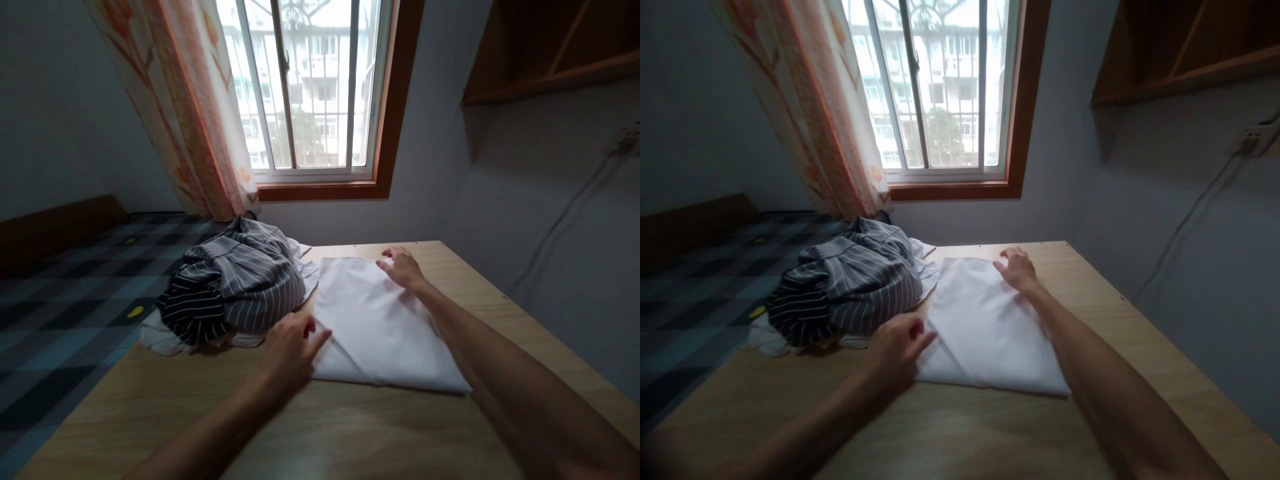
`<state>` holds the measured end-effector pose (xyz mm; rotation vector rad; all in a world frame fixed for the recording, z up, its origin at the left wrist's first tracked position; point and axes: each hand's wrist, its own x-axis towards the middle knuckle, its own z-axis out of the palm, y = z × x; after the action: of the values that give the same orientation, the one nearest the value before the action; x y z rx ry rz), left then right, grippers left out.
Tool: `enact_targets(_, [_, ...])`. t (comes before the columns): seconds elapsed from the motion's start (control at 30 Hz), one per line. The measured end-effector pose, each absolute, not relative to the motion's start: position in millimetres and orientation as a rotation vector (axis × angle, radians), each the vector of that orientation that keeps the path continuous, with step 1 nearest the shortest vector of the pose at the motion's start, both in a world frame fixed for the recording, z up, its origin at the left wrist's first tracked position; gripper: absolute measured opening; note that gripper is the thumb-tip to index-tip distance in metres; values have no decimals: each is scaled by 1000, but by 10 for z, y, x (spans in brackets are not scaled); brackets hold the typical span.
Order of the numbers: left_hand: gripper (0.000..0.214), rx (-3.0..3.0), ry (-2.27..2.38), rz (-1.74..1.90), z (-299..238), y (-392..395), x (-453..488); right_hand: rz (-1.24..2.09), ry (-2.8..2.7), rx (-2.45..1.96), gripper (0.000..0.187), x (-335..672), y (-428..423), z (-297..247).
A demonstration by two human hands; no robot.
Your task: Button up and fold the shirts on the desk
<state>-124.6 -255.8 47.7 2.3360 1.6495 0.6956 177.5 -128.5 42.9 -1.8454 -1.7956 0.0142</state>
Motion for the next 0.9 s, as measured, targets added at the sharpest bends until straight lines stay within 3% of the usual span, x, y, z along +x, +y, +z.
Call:
enact_targets(0.2, [33, 2221, 1755, 505, 370, -2916, -1410, 99, -2083, -1766, 46, 962, -1002, 351])
enact_targets(0.4, [33, 2066, 1539, 664, 254, -2813, -1385, 89, -2105, -1836, 15, 836, -901, 132])
enact_targets(0.9, [38, 2146, 1408, 613, 299, -2932, -1422, 17, -2100, -1724, 22, 946, -692, 108])
